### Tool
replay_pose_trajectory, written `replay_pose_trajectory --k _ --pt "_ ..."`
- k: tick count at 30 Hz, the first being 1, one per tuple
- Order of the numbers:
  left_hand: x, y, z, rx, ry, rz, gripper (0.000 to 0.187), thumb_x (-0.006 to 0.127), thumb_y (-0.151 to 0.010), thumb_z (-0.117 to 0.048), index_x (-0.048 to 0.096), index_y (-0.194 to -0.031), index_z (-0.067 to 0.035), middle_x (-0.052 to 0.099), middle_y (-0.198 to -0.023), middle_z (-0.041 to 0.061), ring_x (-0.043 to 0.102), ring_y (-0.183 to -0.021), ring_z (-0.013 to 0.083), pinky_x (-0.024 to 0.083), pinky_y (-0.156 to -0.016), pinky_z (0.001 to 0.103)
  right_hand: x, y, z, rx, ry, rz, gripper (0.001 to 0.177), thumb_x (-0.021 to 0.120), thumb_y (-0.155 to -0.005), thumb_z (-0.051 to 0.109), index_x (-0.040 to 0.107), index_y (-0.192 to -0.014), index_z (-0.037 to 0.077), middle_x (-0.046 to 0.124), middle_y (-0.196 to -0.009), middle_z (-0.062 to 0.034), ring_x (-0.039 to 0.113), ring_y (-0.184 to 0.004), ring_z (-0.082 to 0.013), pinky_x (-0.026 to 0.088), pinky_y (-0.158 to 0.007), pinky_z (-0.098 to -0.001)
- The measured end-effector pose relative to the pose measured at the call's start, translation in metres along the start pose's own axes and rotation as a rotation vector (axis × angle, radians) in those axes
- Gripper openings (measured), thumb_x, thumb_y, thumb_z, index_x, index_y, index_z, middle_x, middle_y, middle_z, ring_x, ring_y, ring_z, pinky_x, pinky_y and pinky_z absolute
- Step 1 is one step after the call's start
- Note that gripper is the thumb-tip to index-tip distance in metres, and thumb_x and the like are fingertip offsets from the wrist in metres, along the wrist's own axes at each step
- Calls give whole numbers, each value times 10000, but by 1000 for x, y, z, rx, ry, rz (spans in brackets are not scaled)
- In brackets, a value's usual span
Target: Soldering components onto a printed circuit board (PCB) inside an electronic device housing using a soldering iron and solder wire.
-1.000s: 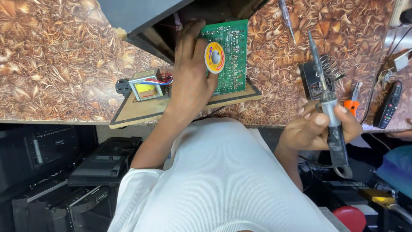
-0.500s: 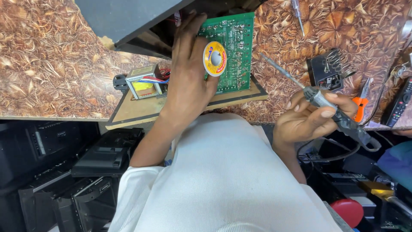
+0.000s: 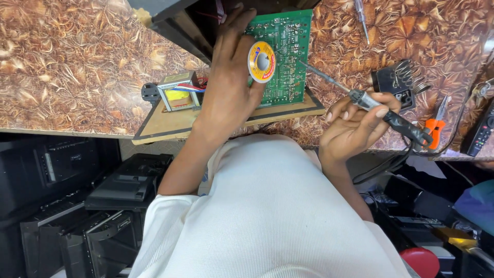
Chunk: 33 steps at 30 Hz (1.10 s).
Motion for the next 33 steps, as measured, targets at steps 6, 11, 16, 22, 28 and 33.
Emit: replay_pose_trajectory --k 6,11,16,22,28,33 --pt "7 1 6 -16 6 16 214 606 -924 57 518 -1119 50 353 -1507 242 340 -1468 446 440 -1158 550 -16 -4 -11 99 -78 -59 298 531 -1074 423 532 -1067 125 325 -607 -21 406 -435 -211 349 -422 -323" --pt "16 1 1 45 -73 85 143 685 -965 -21 596 -1071 15 254 -1625 168 170 -1573 449 222 -1335 676 -37 -13 -24 181 -68 -180 346 605 -997 479 576 -974 135 322 -596 -4 394 -484 -177 320 -480 -302" --pt "22 -4 5 31 -96 119 125 691 -952 -60 607 -1021 1 237 -1649 158 136 -1586 443 192 -1326 700 -39 -22 -31 203 -23 -214 341 624 -980 485 594 -956 146 306 -597 4 387 -480 -164 346 -483 -292" --pt "25 -20 7 10 -119 181 140 684 -962 -10 548 -988 9 242 -1639 196 143 -1573 471 130 -1341 700 -38 -34 -37 152 10 -211 304 630 -990 438 561 -950 145 311 -651 24 342 -520 -104 362 -492 -274" --pt "29 -32 14 8 -161 207 106 666 -985 -23 572 -1003 22 235 -1644 205 133 -1573 477 138 -1329 716 -32 -41 -38 76 43 -175 205 578 -1034 339 537 -1002 141 450 -920 -27 338 -585 -72 362 -494 -253" --pt "30 -33 20 7 -176 217 101 638 -1015 -29 558 -1001 32 224 -1647 220 125 -1573 484 136 -1337 718 -15 -40 -32 -6 144 -186 216 583 -1012 350 518 -1000 145 455 -923 -68 327 -596 -106 347 -506 -264"
Point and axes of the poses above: each hand's wrist, its own y-axis away from the middle knuckle, its own x-axis out of the palm, z = x × y, the point moved 8 cm from there along -y, towards the middle knuckle
